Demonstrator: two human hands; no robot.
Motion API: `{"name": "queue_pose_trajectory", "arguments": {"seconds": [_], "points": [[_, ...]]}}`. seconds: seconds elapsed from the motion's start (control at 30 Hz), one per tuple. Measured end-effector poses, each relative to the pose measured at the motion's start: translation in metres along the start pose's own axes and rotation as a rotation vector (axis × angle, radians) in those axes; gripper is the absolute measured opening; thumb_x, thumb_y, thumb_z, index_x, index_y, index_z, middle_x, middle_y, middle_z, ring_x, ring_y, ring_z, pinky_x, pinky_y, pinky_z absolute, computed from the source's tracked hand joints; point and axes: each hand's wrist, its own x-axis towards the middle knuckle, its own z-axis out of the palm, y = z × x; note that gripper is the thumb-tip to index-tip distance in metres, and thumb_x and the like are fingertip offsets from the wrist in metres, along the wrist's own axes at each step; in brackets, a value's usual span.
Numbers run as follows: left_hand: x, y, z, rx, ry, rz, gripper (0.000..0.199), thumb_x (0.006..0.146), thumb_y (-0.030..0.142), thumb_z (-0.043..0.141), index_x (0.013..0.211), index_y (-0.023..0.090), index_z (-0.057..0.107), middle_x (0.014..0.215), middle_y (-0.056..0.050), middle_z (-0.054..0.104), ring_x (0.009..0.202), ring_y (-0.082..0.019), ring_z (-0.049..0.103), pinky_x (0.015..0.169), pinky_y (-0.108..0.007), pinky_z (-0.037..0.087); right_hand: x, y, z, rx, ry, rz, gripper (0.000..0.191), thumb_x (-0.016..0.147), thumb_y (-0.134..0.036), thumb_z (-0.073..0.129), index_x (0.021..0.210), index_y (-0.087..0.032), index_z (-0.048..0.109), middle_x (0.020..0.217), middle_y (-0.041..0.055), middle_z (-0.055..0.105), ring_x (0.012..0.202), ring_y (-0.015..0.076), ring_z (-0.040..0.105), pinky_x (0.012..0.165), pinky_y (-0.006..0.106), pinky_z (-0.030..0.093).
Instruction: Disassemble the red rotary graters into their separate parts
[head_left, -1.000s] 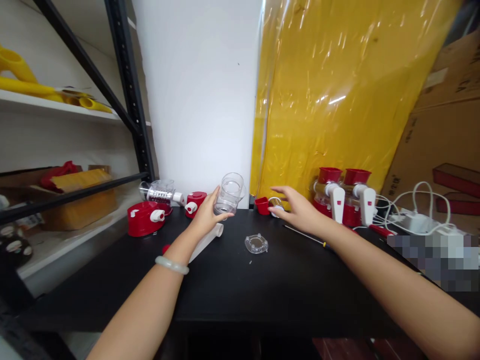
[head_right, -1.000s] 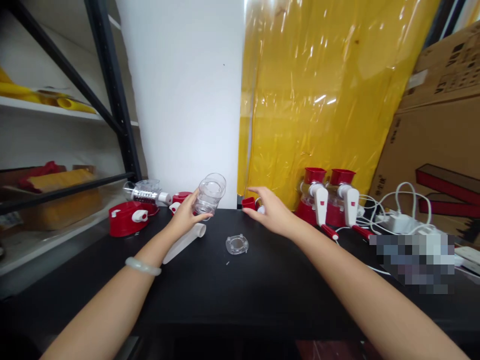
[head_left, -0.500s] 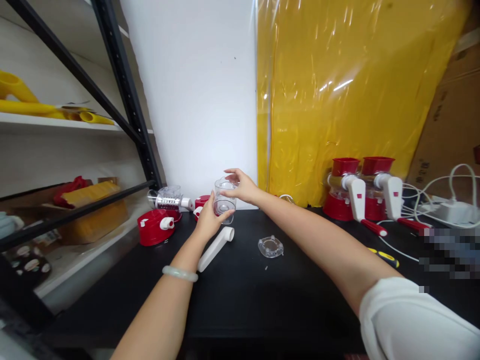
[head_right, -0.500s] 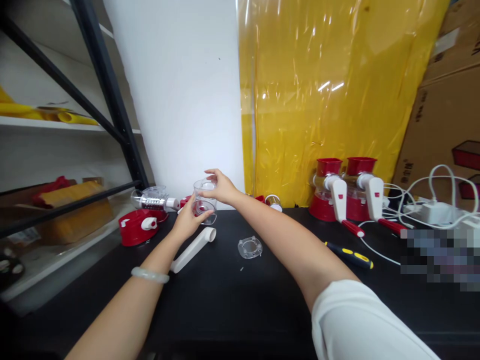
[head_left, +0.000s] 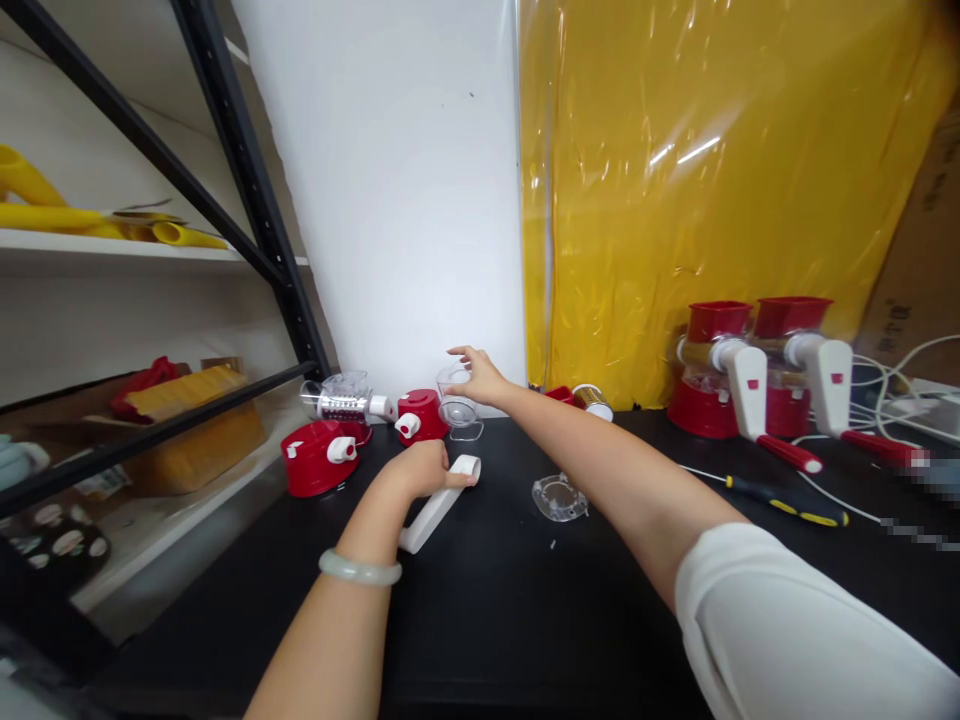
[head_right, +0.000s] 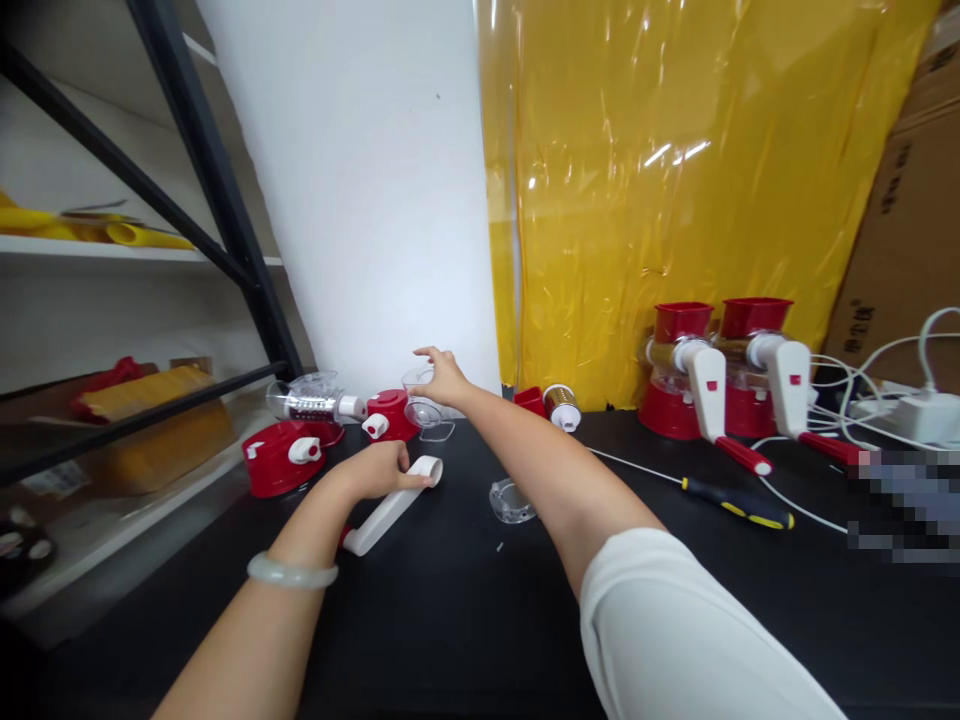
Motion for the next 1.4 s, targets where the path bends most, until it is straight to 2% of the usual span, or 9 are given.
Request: {"name": "queue_pose_trajectory", "arguments": {"seconds": [0.37,0.67,0.8,0.87,0.93,1.0,1.17,1.33,1.4], "points": [[-0.002,0.004,0.000,0.058,-0.044,0.025,0.043,0.065,0.055,0.066,0.088,0.019,0.064,0.083,-0.006,0.070,0.073,-0.023,0.064,0.057,-0.027,0.038,0.014,0.008,0.007,-0.041,-0.026,0.038,0.071,0.060,-0.025,0.082,0.125,-0.018,0.053,0.114,0.0100,0.045,0.102,0.0200,0.053,0.093,0.037,0.045],[-0.005,0.007,-0.001,-0.002,-0.093,-0.028,0.039,0.063,0.048,0.070,0.088,0.018,0.062,0.079,-0.007,0.069,0.058,-0.020,0.063,0.050,-0.026,0.040,-0.002,-0.007,-0.008,-0.121,-0.071,-0.021,0.069,0.063,-0.028,0.081,0.126,-0.019,0.052,0.123,0.0110,0.044,0.123,0.0263,0.042,0.107,0.044,0.032],[-0.009,0.010,-0.003,-0.015,-0.079,-0.030,0.029,0.062,0.038,0.071,0.083,0.019,0.064,0.073,-0.005,0.069,0.055,-0.019,0.062,0.051,-0.026,0.043,-0.037,-0.022,-0.046,-0.200,-0.138,-0.193,0.058,0.075,-0.030,0.071,0.127,-0.016,0.051,0.127,0.0137,0.049,0.127,0.0267,0.041,0.108,0.047,0.031],[-0.011,0.012,-0.005,0.006,-0.045,-0.007,0.021,0.062,0.033,0.071,0.078,0.020,0.065,0.068,-0.004,0.068,0.059,-0.019,0.063,0.057,-0.027,0.045,-0.070,-0.025,-0.075,-0.178,-0.320,-0.233,0.056,0.077,-0.036,0.070,0.127,-0.019,0.051,0.129,0.0121,0.053,0.122,0.0247,0.048,0.105,0.045,0.036],[-0.012,0.014,-0.007,0.037,-0.034,-0.001,0.018,0.064,0.030,0.069,0.078,0.019,0.066,0.069,-0.006,0.069,0.064,-0.021,0.064,0.062,-0.029,0.046,-0.108,-0.025,-0.103,-0.184,-0.604,-0.090,0.058,0.077,-0.045,0.069,0.127,-0.019,0.053,0.121,0.0105,0.060,0.112,0.0234,0.058,0.099,0.041,0.044],[-0.012,0.016,-0.009,0.090,-0.036,0.000,0.020,0.069,0.030,0.066,0.084,0.017,0.067,0.079,-0.010,0.071,0.072,-0.024,0.066,0.067,-0.031,0.047,-0.147,-0.021,-0.125,-0.234,-0.767,0.036,0.066,0.071,-0.049,0.073,0.127,-0.019,0.055,0.123,0.0106,0.061,0.113,0.0247,0.058,0.098,0.040,0.045],[-0.010,0.017,-0.010,0.175,-0.042,0.032,0.032,0.079,0.031,0.056,0.104,0.013,0.064,0.109,-0.018,0.069,0.094,-0.029,0.065,0.078,-0.033,0.047,-0.209,-0.009,-0.139,-0.274,-0.631,0.036,0.074,0.071,-0.048,0.074,0.136,-0.020,0.049,0.134,0.0116,0.055,0.121,0.0245,0.053,0.104,0.039,0.040],[-0.007,0.008,-0.008,0.121,-0.059,-0.002,0.034,0.078,0.033,0.055,0.104,0.012,0.063,0.107,-0.019,0.069,0.092,-0.029,0.066,0.074,-0.032,0.048,-0.211,-0.003,-0.130,-0.269,-0.551,-0.046,0.053,0.075,-0.041,0.072,0.122,-0.019,0.059,0.116,0.0098,0.064,0.106,0.0222,0.061,0.095,0.038,0.046],[-0.005,0.002,-0.007,0.053,0.034,-0.008,0.030,0.073,0.033,0.059,0.093,0.012,0.066,0.098,-0.019,0.071,0.084,-0.030,0.067,0.070,-0.032,0.048,-0.207,-0.002,-0.128,-0.263,-0.538,-0.091,0.051,0.074,-0.041,0.073,0.119,-0.018,0.061,0.113,0.0093,0.065,0.103,0.0217,0.062,0.092,0.037,0.047]]}}
